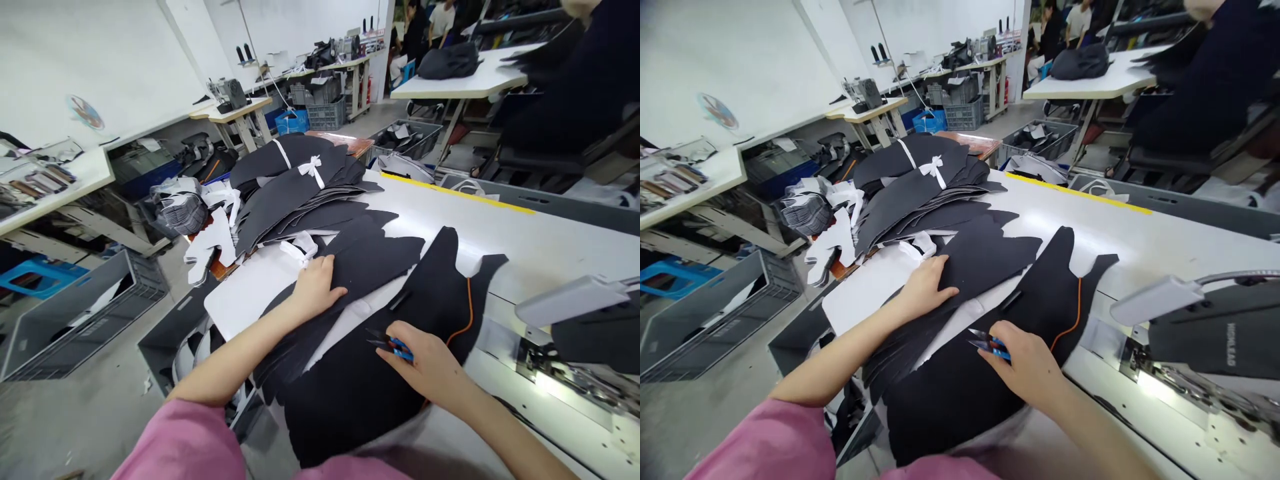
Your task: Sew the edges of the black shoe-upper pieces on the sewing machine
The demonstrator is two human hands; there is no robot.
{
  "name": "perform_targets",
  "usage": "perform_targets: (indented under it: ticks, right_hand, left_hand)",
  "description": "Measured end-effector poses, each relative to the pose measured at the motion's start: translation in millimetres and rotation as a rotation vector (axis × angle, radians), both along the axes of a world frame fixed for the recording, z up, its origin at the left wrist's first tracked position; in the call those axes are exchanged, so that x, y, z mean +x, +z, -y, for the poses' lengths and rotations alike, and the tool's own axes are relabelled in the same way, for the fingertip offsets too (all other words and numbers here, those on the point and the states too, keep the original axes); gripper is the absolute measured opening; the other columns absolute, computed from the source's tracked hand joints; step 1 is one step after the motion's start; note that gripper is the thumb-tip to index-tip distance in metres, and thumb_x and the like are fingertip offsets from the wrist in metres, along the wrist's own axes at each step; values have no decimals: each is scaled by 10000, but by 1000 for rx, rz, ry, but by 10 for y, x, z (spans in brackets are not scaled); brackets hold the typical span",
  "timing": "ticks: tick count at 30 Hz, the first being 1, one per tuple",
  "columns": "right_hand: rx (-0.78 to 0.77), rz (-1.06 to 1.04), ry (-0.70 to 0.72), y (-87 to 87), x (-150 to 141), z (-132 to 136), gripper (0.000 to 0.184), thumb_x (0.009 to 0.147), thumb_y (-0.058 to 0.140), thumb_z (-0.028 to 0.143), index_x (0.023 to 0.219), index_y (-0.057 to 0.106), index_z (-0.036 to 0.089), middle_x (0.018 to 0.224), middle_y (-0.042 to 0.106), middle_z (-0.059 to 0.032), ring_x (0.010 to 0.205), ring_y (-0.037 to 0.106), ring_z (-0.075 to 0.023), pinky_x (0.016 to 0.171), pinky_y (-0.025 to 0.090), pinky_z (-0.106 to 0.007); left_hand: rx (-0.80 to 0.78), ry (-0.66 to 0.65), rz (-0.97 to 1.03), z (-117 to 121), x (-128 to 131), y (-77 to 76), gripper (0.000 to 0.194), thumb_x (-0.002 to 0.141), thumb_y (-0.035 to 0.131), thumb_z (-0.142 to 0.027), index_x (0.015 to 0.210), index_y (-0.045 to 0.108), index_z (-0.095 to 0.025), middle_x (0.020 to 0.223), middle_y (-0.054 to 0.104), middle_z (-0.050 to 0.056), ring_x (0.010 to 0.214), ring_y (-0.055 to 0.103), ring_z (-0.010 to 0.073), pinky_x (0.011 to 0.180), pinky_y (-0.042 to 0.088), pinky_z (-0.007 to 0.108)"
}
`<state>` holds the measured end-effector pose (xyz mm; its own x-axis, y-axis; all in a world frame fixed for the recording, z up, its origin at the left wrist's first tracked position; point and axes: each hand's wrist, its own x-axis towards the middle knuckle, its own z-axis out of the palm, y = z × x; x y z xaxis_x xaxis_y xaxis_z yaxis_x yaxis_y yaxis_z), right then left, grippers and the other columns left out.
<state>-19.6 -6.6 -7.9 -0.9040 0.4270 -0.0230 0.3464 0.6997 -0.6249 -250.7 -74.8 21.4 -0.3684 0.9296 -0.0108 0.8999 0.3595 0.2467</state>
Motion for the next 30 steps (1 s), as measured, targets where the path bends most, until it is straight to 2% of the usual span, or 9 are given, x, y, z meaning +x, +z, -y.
perform_targets:
  ticks: [4, 7, 13, 17, 19, 24, 28, 30]
  right_hand:
    - [-21, -69, -58, -102, 89, -33, 243, 889, 471, 442, 778, 480, 226, 696, 527, 20, 614, 520, -135, 566, 401, -262]
    - [-38, -118, -82, -157, 109, -43, 279, 896, 451, 462, 744, 461, 228, 660, 503, 23, 591, 503, -134, 558, 414, -258]
    - [-55, -123, -94, -218, 105, -44, 295, 900, 447, 473, 737, 451, 227, 650, 501, 21, 587, 501, -136, 556, 411, -250]
    - [-61, -115, -104, -254, 93, -46, 293, 901, 446, 478, 747, 453, 228, 656, 506, 18, 592, 504, -140, 559, 411, -256]
    - [-59, -110, -105, -273, 89, -47, 289, 902, 444, 480, 758, 456, 229, 665, 513, 16, 601, 512, -143, 569, 416, -262]
    - [-45, -100, -135, -318, 101, -53, 274, 904, 445, 480, 800, 475, 229, 705, 534, 10, 630, 528, -148, 594, 424, -270]
    - [-38, -121, -146, -356, 132, -55, 277, 905, 446, 478, 809, 485, 221, 725, 537, 9, 647, 531, -141, 604, 427, -261]
    - [-29, -136, -152, -381, 141, -57, 288, 903, 447, 484, 803, 489, 217, 717, 535, 13, 638, 530, -134, 598, 426, -252]
  left_hand:
    - [62, 0, -84, 106, 330, 4, 666, 686, 753, -389, 1219, 400, -201, 1157, 526, 136, 1072, 503, 311, 854, 450, 453]
    - [94, -16, -134, 157, 511, -5, 662, 690, 758, -349, 1220, 386, -216, 1129, 526, 136, 1046, 496, 318, 813, 449, 461]
    - [120, -55, -132, 175, 614, -11, 704, 654, 794, -277, 1209, 371, -184, 1164, 484, 158, 1137, 459, 327, 968, 392, 495]
    - [54, -3, 39, 134, 537, -15, 673, 637, 798, -279, 1165, 386, -217, 1127, 479, 117, 990, 557, 297, 820, 492, 445]
    - [17, 38, 144, 92, 431, -29, 726, 598, 819, -313, 1174, 387, -218, 1139, 464, 112, 939, 585, 289, 774, 512, 431]
    - [-42, 60, 424, -27, 126, -81, 991, 478, 858, -421, 1289, 352, -162, 1213, 436, 155, 1107, 530, 316, 930, 470, 410]
    - [-86, 71, 406, -80, 41, -75, 1051, 459, 849, -464, 1317, 348, -122, 1299, 374, 191, 1175, 480, 333, 976, 434, 394]
    - [-110, 75, 396, -105, 32, -52, 1014, 450, 843, -482, 1280, 384, -122, 1271, 423, 181, 1135, 510, 324, 928, 460, 380]
